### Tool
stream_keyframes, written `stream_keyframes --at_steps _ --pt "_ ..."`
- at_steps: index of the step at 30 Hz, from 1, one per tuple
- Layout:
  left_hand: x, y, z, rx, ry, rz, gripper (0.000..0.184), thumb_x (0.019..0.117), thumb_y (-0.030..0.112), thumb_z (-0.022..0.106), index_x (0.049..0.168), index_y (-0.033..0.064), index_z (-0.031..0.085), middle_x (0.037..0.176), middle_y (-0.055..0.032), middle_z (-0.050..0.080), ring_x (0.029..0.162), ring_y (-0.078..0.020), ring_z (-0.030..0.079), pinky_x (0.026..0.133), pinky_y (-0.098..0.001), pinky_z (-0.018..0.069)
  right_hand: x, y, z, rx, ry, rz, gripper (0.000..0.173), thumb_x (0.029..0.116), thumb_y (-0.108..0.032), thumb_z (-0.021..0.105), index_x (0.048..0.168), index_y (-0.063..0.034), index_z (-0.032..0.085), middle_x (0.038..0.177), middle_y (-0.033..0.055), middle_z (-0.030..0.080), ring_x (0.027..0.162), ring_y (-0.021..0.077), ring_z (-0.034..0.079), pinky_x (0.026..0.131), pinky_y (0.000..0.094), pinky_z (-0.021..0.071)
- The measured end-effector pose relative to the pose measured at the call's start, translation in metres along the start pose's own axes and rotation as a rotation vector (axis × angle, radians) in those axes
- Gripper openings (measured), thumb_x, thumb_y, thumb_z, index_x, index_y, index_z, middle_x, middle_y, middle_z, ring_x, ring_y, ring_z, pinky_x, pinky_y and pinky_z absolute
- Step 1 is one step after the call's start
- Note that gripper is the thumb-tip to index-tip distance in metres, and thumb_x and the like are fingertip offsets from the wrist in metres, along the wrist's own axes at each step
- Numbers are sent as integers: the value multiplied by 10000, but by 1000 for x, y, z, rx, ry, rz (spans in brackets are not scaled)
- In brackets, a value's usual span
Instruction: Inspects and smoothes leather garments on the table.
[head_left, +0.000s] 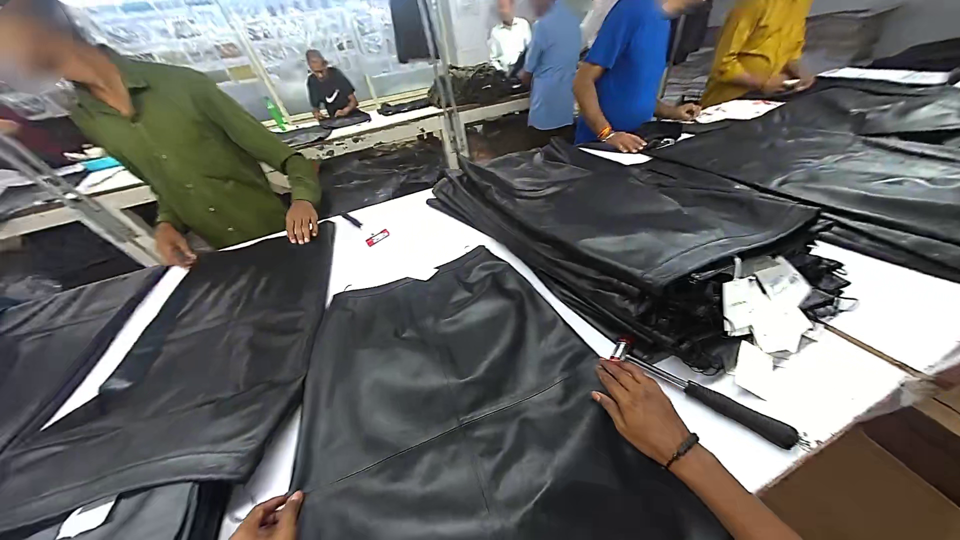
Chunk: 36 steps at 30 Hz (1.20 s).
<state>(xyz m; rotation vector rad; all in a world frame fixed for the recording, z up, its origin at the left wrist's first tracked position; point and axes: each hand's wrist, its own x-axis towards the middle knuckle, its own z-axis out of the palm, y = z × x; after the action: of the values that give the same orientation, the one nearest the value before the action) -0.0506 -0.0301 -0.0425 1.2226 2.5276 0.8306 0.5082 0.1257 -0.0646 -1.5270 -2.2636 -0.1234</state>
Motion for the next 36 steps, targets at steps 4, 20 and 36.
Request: stream_keyframes --at_steps 4,20,36 --pt "-20 16 13 222 174 178 467 1020 279 578 1349 -52 607 1221 -331 641 1113 -529 633 931 -690 493 -14 -15 10 -45 5 5 621 1058 -470 351 1392 -22 622 1511 202 529 1434 436 447 1155 631 359" --pt "60 51 84 465 99 352 884 993 719 217 1522 68 498 1614 -304 325 1515 -453 304 1240 -607 190 52 -47 51 -108 -169 157 820 1012 -689 158 1566 -159 448 1607 259 369 1502 442 335 1221 601 236" --pt "48 102 67 576 -170 171 864 1016 708 260 1603 79 339 1673 -251 222 1553 -447 188 1210 -688 154 94 -58 39 -54 -310 68 818 1019 -685 258 1585 -109 390 1608 295 335 1505 482 293 1205 674 214"
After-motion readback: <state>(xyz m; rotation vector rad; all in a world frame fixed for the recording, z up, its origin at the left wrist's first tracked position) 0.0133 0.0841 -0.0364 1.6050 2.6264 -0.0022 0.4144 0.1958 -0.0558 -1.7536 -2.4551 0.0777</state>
